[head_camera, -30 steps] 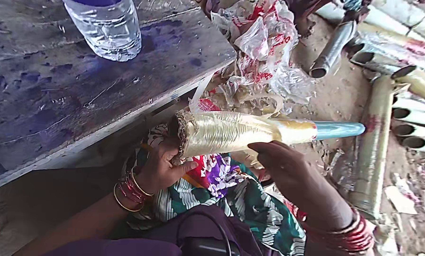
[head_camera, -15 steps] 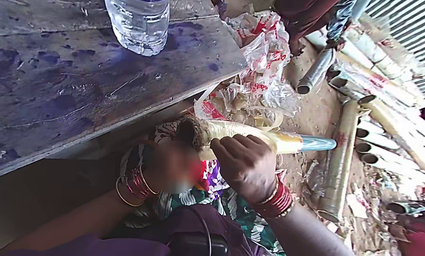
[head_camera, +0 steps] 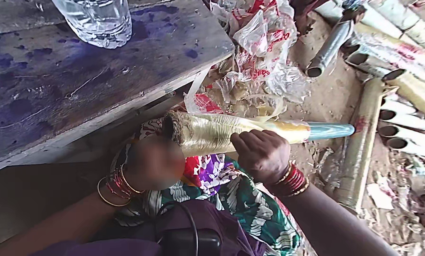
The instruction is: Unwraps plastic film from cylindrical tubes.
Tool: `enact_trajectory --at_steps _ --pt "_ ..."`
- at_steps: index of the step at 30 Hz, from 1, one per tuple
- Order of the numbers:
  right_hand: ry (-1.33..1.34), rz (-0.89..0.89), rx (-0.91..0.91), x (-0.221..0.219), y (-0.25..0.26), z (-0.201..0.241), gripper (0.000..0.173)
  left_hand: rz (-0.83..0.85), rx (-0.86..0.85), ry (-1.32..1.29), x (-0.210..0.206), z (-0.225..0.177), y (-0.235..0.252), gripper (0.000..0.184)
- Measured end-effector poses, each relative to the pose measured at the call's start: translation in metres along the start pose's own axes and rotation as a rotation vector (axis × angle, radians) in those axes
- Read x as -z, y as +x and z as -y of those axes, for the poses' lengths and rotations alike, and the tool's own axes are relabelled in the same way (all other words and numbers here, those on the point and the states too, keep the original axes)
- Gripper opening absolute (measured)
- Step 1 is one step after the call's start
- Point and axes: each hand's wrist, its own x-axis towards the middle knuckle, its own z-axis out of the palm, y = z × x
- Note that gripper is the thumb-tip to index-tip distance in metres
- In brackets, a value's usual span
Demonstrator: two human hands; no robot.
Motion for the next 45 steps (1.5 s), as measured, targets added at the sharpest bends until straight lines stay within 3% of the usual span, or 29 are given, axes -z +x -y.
enact_trajectory --at_steps 8,11,14,19,27,35,45 --pt "-0.146 0.202 -0.129 0.013 -0.084 -0.068 0.018 0.021 -0.006 0.008 0.003 0.002 0.000 0.017" --pt "-0.215 0.251 -0.273 0.029 -0.099 -0.078 0.016 0.010 -0.026 0.023 0.002 0.002 0.000 0.020" --pt "-0.195 0.088 -0.340 0.036 -0.063 -0.035 0.022 0.015 -0.015 0.038 0.001 0.002 0.001 0.018" --pt "0.020 -0.114 -0.128 0.019 0.015 0.050 0.022 0.038 -0.021 0.037 0.004 0.001 0.002 0.013" --pt "0.040 -0.108 0.000 -0.003 0.042 0.074 0.023 0.013 -0.035 0.044 0.005 -0.004 0.002 0.009" --pt "-0.006 -0.078 0.020 -0.006 0.000 0.033 0.022 0.041 0.013 -0.032 0.008 -0.002 0.001 0.007" --pt "-0.168 0.058 -0.115 0.000 -0.089 -0.037 0.019 0.041 0.044 -0.042 0.009 0.000 0.000 0.008"
